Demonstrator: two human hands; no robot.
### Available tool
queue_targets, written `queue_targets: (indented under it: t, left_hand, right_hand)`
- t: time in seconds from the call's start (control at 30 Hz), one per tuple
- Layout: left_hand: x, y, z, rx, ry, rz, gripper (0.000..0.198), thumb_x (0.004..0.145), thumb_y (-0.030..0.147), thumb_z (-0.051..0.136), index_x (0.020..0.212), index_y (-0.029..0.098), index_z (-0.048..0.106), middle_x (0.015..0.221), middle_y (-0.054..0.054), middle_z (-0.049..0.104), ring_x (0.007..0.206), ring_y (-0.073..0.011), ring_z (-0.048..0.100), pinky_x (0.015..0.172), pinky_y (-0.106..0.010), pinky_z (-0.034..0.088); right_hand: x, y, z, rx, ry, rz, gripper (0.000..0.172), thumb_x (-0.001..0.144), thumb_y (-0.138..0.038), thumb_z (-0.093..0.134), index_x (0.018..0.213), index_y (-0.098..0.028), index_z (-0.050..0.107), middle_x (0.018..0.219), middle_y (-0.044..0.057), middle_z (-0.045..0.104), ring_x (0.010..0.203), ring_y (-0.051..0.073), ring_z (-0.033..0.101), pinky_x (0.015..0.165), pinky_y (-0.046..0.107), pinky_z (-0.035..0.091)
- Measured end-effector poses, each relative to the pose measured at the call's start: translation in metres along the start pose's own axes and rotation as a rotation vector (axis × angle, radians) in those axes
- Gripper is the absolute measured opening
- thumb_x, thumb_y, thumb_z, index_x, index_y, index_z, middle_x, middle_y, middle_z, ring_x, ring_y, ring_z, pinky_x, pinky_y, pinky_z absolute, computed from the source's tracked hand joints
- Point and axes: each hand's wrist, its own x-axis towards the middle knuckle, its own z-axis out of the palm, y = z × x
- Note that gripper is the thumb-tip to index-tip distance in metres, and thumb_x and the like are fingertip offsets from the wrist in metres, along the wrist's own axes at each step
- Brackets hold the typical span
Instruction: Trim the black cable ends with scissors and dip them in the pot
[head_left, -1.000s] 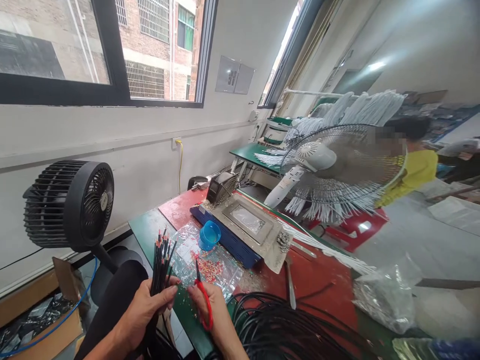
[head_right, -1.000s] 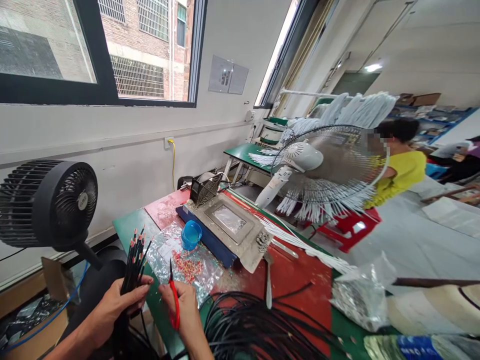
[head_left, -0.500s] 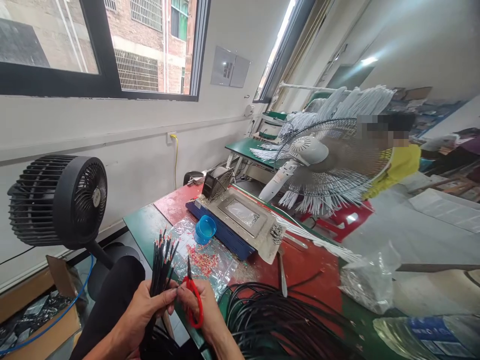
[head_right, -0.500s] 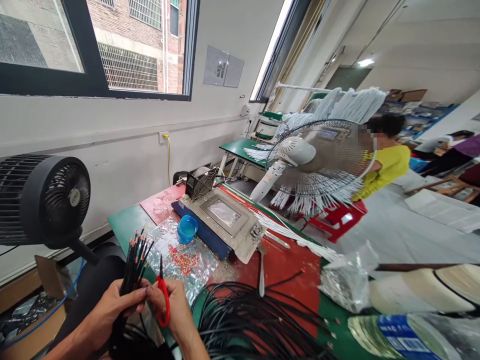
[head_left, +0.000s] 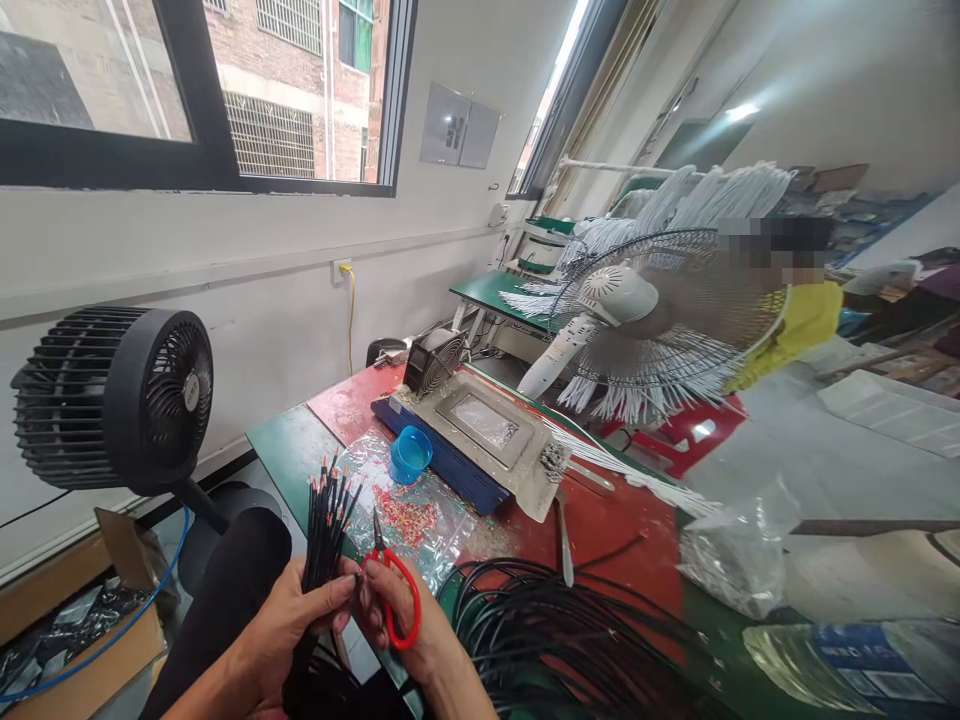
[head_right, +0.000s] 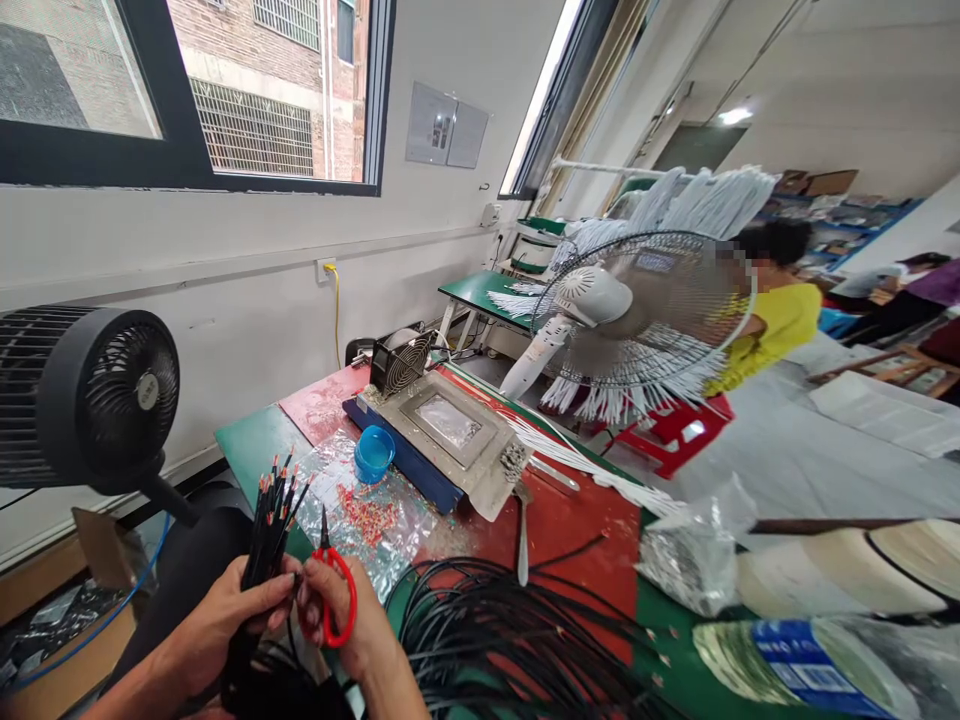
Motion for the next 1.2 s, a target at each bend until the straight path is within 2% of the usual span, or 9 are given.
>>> queue_targets:
  t: [0.2, 0.3, 0.47, 0.83, 1.0, 1.2]
  left_hand:
    - [0.003, -0.002, -0.003, 0.043, -0.037, 0.01, 0.028, 0.075, 0.038, 0.063, 0.074, 0.01, 0.063, 0.049, 0.001, 0.044, 0.046, -0.0092, 0.026, 0.045, -0.027, 0.014]
    - [0.003, 0.0, -0.004, 0.077, -0.045, -0.012, 0.029, 0.073, 0.039, 0.065, 0.077, 0.01, 0.063, 0.049, 0.002, 0.042, 0.046, -0.0089, 0.026, 0.045, -0.027, 0.013]
    - [0.002, 0.005, -0.003, 0.088, -0.091, -0.042, 0.029, 0.07, 0.04, 0.068, 0.068, 0.011, 0.062, 0.047, 0.005, 0.038, 0.044, -0.0081, 0.024, 0.044, -0.026, 0.014]
    - [0.004, -0.009, -0.015, 0.092, -0.082, -0.003, 0.031, 0.067, 0.039, 0.072, 0.077, 0.013, 0.06, 0.051, 0.003, 0.045, 0.047, -0.0101, 0.032, 0.046, -0.026, 0.019]
    - [0.005, -0.003, -0.013, 0.114, -0.184, 0.008, 0.029, 0.072, 0.04, 0.066, 0.07, 0.012, 0.059, 0.049, 0.003, 0.041, 0.046, -0.0089, 0.027, 0.045, -0.026, 0.016]
    - [0.005, -0.004, -0.017, 0.141, -0.237, -0.001, 0.026, 0.074, 0.038, 0.064, 0.071, 0.013, 0.057, 0.049, 0.004, 0.038, 0.046, -0.0091, 0.025, 0.045, -0.027, 0.015]
  right_hand:
    - [0.0, -0.003, 0.0, -0.008, 0.047, 0.04, 0.044, 0.069, -0.054, 0.061, 0.053, -0.013, 0.054, 0.036, -0.006, 0.043, 0.028, 0.004, 0.035, 0.029, 0.015, 0.023]
    - [-0.001, -0.005, 0.002, -0.044, 0.059, 0.034, 0.05, 0.071, -0.059, 0.056, 0.052, -0.013, 0.056, 0.035, -0.005, 0.042, 0.026, 0.003, 0.034, 0.027, 0.015, 0.023]
    - [0.0, -0.002, 0.0, -0.115, 0.025, 0.025, 0.053, 0.072, -0.057, 0.056, 0.043, -0.013, 0.052, 0.031, -0.005, 0.04, 0.024, 0.003, 0.034, 0.026, 0.015, 0.022]
    - [0.002, 0.002, -0.007, -0.082, -0.023, 0.102, 0.048, 0.065, -0.053, 0.063, 0.045, -0.011, 0.054, 0.03, -0.004, 0.042, 0.022, 0.005, 0.035, 0.023, 0.015, 0.024]
    - [0.001, 0.001, -0.006, -0.1, -0.051, 0.084, 0.055, 0.066, -0.061, 0.059, 0.047, -0.01, 0.055, 0.03, -0.004, 0.041, 0.023, 0.004, 0.036, 0.024, 0.014, 0.024]
    - [-0.001, -0.001, -0.006, -0.116, -0.078, 0.088, 0.052, 0.064, -0.057, 0.062, 0.046, -0.009, 0.056, 0.031, -0.003, 0.043, 0.022, 0.004, 0.036, 0.022, 0.014, 0.024]
